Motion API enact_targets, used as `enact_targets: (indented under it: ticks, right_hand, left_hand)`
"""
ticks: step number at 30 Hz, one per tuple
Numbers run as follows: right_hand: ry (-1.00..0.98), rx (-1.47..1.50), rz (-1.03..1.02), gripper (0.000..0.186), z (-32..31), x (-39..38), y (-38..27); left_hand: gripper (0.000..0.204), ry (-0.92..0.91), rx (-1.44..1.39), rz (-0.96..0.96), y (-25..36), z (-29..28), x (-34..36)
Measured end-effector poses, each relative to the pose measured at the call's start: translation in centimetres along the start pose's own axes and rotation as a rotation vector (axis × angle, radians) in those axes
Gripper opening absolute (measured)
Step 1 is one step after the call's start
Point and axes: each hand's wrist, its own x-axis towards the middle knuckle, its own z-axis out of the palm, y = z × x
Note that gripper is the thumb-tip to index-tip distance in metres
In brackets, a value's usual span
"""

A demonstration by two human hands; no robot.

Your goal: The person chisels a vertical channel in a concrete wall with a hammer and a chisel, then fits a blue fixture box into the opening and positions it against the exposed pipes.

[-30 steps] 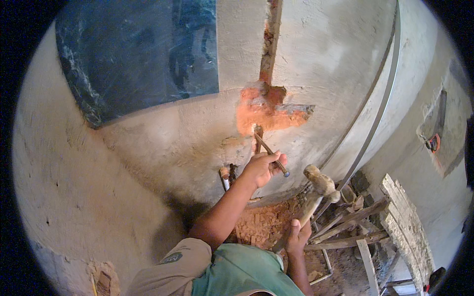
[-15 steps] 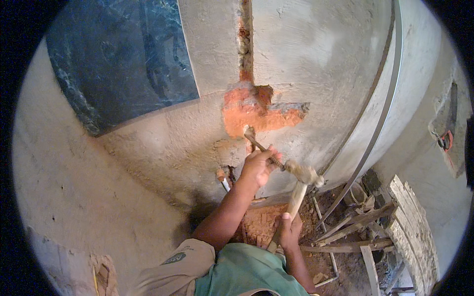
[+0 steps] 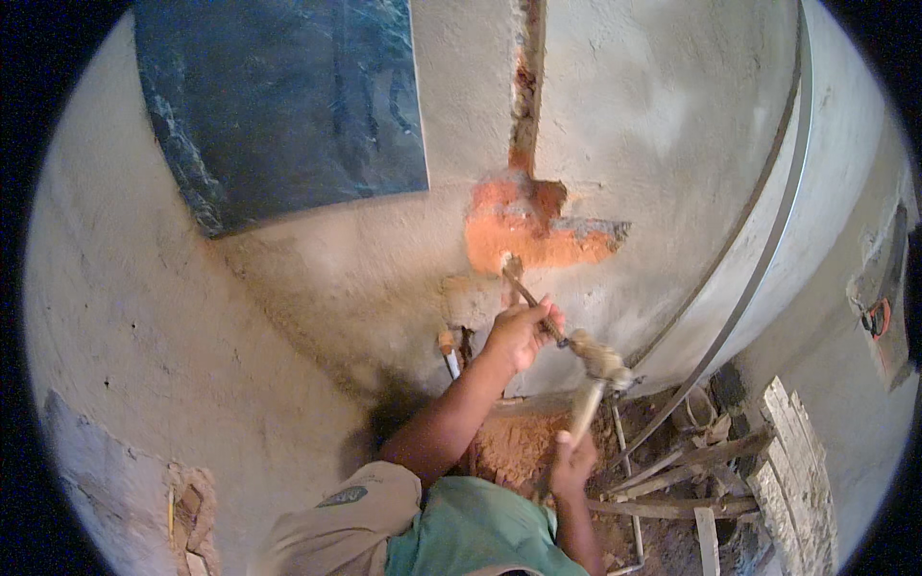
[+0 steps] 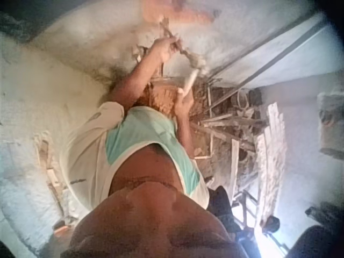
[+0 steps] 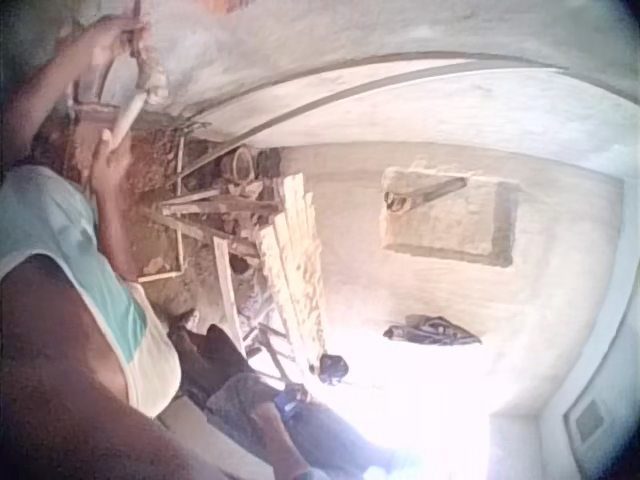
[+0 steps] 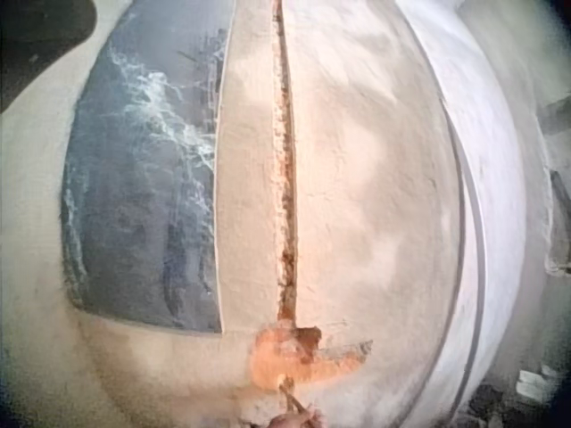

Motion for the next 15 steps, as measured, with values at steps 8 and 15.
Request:
enact_targets:
  ticks: [8,15]
  right_hand:
    - [0.172,0.457,-0.546,0.037,1.9,0.9,-7.1]
    - [-0.008,-0.065,0.061,0.039,1.3,-2.1,-3.2]
  left_hand:
    - [0.017,-0.032,-0.029,-0.001,1.4,-1.0,-0.3]
    - [0.016,-0.064,-0.051,-0.065,1.5,-0.5,-0.5]
